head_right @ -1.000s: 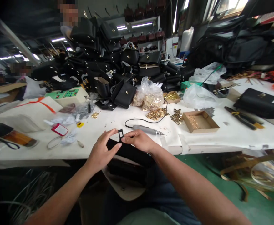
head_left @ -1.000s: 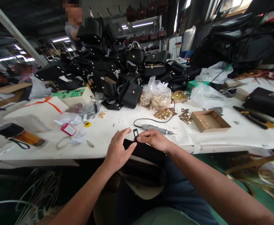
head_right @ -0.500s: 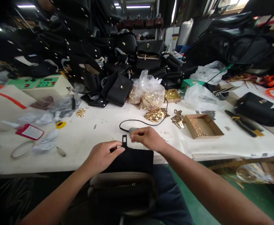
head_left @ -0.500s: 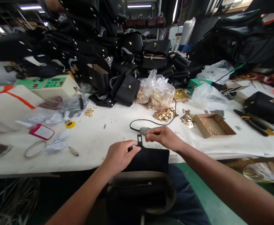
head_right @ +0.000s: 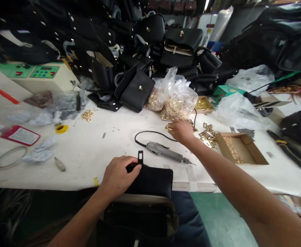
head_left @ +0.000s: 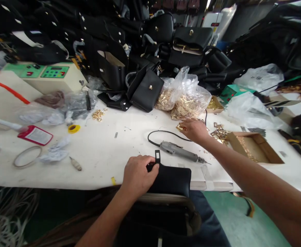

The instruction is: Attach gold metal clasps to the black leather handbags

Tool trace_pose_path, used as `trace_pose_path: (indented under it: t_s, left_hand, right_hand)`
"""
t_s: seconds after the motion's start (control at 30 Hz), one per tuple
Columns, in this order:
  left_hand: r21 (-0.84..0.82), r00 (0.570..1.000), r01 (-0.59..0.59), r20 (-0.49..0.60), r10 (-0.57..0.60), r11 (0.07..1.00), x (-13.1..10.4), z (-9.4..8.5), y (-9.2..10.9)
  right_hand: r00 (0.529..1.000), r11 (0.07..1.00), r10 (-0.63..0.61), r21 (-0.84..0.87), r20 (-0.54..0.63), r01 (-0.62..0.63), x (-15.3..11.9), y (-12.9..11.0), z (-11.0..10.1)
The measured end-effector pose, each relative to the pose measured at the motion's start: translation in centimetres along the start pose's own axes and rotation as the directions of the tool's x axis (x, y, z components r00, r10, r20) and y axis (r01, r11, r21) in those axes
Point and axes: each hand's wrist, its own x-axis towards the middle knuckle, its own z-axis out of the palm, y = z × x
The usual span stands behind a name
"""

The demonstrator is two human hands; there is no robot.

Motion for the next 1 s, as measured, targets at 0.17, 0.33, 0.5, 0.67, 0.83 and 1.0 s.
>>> trace_pose_path:
  t_s: [0.17, 0.33, 0.5, 0.67, 0.83, 1.0]
  left_hand:
    - [-0.101, 0.997, -0.008, -0.083, 0.0, 0.995, 0.1, 1.5, -0.3]
    - [-0.204, 0.994, -0.051, -0.102, 0.03, 0.978, 0.1, 1.9, -1.2]
    - [-0.212, 0.991, -0.068, -0.131, 0.04, 0.975, -0.1, 1.8, -1.2]
    - [-0.199, 0.99, -0.083, -0.125, 0.058, 0.976, -0.1, 1.8, -1.3]
    - [-0.208, 0.992, -0.074, -0.111, 0.052, 0.975, -0.1, 1.5, -1.2]
    - [-0.225, 0.995, -0.05, -0.097, 0.028, 0.973, -0.2, 1.2, -0.7]
  right_hand:
    - [0.995, 0.997, 0.036, -0.078, 0.092, -0.029, 0.6, -0.3, -1.0]
    - [0.98, 0.989, 0.119, -0.109, 0.157, -0.102, 2.0, -1.4, -1.6]
    - [0.981, 0.99, 0.139, -0.059, 0.138, -0.132, 3.0, -2.3, -1.5]
    - [0.997, 0.988, 0.075, 0.133, 0.016, -0.077, 1.8, -1.1, -1.7]
    - [0.972, 0.86, 0.086, 0.509, -0.22, 0.039, -2.1, -1.9, -2.1]
    - [0.89, 0.516, 0.179, 0.81, -0.419, 0.278, -7.4, -6.3, -2.1]
